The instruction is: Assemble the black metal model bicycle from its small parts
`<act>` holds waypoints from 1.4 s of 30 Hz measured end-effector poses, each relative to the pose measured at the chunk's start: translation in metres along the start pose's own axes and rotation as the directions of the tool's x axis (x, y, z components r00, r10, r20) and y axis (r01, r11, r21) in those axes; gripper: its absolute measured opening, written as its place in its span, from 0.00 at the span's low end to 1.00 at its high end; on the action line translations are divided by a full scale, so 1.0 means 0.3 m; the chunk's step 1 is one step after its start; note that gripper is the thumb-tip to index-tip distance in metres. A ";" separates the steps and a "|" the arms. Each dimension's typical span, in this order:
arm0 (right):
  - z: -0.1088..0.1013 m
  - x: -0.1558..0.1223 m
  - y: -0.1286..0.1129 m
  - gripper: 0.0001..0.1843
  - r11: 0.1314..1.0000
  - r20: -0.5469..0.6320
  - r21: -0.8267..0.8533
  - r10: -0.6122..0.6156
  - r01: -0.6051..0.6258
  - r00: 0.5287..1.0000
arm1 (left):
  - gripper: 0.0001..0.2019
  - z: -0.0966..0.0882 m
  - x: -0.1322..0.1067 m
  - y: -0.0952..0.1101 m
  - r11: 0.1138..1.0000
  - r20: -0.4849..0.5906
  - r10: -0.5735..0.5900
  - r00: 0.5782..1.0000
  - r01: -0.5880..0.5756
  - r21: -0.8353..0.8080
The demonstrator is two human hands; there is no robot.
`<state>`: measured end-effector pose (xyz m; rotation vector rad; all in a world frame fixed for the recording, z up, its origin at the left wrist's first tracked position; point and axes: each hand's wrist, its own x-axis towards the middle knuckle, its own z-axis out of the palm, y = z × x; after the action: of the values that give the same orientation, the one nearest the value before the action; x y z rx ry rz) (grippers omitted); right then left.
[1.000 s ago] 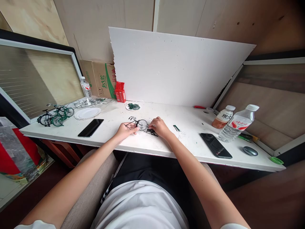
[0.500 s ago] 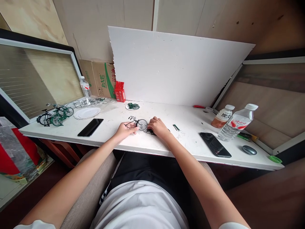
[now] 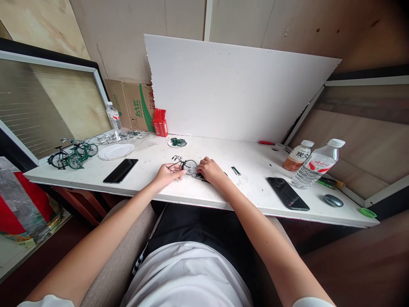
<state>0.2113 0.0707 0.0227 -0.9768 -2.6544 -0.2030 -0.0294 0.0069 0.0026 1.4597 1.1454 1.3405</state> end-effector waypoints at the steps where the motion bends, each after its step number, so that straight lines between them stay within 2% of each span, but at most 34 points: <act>1: 0.000 0.001 0.000 0.12 1.000 -0.003 -0.003 0.003 -0.003 1.000 | 0.23 -0.001 0.000 -0.001 1.000 0.000 0.000 1.000 0.000 0.000; 10: -0.018 0.000 -0.011 0.12 0.996 0.038 -0.079 -0.039 0.042 0.999 | 0.22 -0.001 0.004 -0.008 1.000 -0.001 -0.006 1.000 0.006 -0.026; 16: 0.004 0.001 -0.005 0.12 0.992 0.044 -0.123 -0.021 0.027 0.999 | 0.23 0.001 0.005 -0.008 1.000 -0.001 -0.012 1.000 0.012 -0.026; 25: 0.010 0.007 0.000 0.13 0.998 0.038 -0.052 0.034 -0.032 0.999 | 0.21 -0.002 0.005 -0.010 1.000 0.003 0.006 1.000 -0.006 -0.006; 33: -0.033 -0.003 -0.014 0.12 0.999 0.054 0.043 0.030 -0.032 0.998 | 0.22 0.000 0.003 -0.008 1.000 -0.013 0.002 1.000 -0.002 -0.016; 37: -0.042 -0.001 -0.024 0.13 1.000 0.059 -0.002 0.028 -0.028 0.998 | 0.23 0.003 0.001 -0.001 1.000 -0.024 -0.014 1.000 0.014 -0.012; 42: -0.013 0.001 -0.006 0.11 0.999 0.007 -0.006 0.044 -0.044 0.999 | 0.23 0.001 -0.002 0.004 1.000 -0.014 -0.017 1.000 0.017 -0.010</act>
<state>0.2109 0.0686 0.0263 -1.0387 -2.6373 -0.1976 -0.0291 0.0061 0.0035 1.4327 1.1555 1.3452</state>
